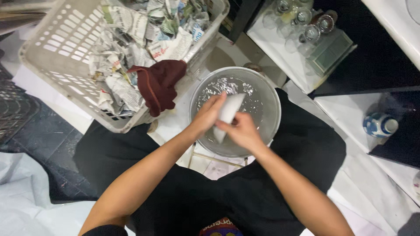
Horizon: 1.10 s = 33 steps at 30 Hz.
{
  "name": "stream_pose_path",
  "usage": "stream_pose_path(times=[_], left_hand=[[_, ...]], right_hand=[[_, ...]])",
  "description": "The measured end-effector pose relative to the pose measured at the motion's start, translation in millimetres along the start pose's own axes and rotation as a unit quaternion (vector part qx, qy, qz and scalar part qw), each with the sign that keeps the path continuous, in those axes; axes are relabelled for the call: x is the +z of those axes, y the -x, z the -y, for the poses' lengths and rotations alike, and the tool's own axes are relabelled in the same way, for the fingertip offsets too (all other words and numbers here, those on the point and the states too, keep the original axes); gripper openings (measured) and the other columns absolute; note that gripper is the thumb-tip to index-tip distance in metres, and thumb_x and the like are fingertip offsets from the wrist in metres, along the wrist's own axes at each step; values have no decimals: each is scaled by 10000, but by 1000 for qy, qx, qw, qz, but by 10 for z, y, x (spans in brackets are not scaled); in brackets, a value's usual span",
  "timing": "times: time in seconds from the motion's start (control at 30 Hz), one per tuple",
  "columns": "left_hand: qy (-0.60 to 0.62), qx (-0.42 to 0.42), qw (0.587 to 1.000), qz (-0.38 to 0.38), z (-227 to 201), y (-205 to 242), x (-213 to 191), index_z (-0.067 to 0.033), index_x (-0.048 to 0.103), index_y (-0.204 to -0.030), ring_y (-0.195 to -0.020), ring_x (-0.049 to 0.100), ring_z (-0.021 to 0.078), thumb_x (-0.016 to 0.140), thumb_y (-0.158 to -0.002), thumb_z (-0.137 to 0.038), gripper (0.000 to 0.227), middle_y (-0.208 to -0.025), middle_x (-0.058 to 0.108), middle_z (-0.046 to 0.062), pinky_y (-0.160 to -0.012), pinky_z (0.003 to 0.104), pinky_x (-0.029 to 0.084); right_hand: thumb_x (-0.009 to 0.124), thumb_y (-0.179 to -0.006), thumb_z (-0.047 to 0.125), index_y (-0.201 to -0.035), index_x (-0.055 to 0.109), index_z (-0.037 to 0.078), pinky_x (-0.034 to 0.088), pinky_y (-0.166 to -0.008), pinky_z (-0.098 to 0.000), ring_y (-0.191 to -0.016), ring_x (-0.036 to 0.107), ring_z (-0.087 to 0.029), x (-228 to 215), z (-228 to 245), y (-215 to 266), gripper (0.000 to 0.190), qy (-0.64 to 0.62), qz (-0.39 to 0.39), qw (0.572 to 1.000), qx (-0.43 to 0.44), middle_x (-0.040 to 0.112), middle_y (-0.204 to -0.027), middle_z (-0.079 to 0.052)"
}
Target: The person washes and dries a small blue-and-white ceramic jar and a white bowl with a blue pattern using a maroon cloth. The person then wraps the jar in newspaper and places it on a shelf.
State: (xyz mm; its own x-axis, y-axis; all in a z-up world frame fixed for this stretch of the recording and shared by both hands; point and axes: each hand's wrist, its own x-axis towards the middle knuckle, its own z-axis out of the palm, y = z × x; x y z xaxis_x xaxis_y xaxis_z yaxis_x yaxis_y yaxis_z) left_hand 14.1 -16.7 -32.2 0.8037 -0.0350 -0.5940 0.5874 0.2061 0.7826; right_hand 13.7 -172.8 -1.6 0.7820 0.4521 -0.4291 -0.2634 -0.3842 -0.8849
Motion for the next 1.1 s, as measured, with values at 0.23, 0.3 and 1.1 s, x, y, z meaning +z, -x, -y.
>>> stream_pose_path(times=[0.23, 0.3, 1.1], left_hand=[[165, -143, 975, 42, 80, -104, -67, -62, 593, -1361, -1150, 620, 253, 553, -841, -743, 858, -1219, 658, 139, -1016, 420, 464], [208, -148, 965, 54, 99, -121, -69, -58, 613, -1350, -1173, 612, 252, 533, -856, -751, 855, -1242, 660, 135, -1039, 422, 442], [-464, 213, 860, -30, 384, 86, -277, 5, 699, -879, -1078, 643, 417, 682, -716, 85, 182, -1057, 673, 216, -978, 468, 505]], right_hand=[[769, -758, 135, -1354, 526, -70, 493, -1040, -434, -1232, 579, -424, 185, 198, 64, 676, 206, 59, 974, -75, 392, -1455, -271], [751, -731, 106, -1408, 451, -96, 469, -1068, -442, -1287, 522, -473, 171, 220, 75, 768, 243, 62, 963, -102, 323, -1497, -289], [753, -863, 192, -1027, 754, -2, 560, -693, -335, -748, 717, -166, -197, -281, -205, 254, 72, -126, 984, 99, 781, -859, -107]])
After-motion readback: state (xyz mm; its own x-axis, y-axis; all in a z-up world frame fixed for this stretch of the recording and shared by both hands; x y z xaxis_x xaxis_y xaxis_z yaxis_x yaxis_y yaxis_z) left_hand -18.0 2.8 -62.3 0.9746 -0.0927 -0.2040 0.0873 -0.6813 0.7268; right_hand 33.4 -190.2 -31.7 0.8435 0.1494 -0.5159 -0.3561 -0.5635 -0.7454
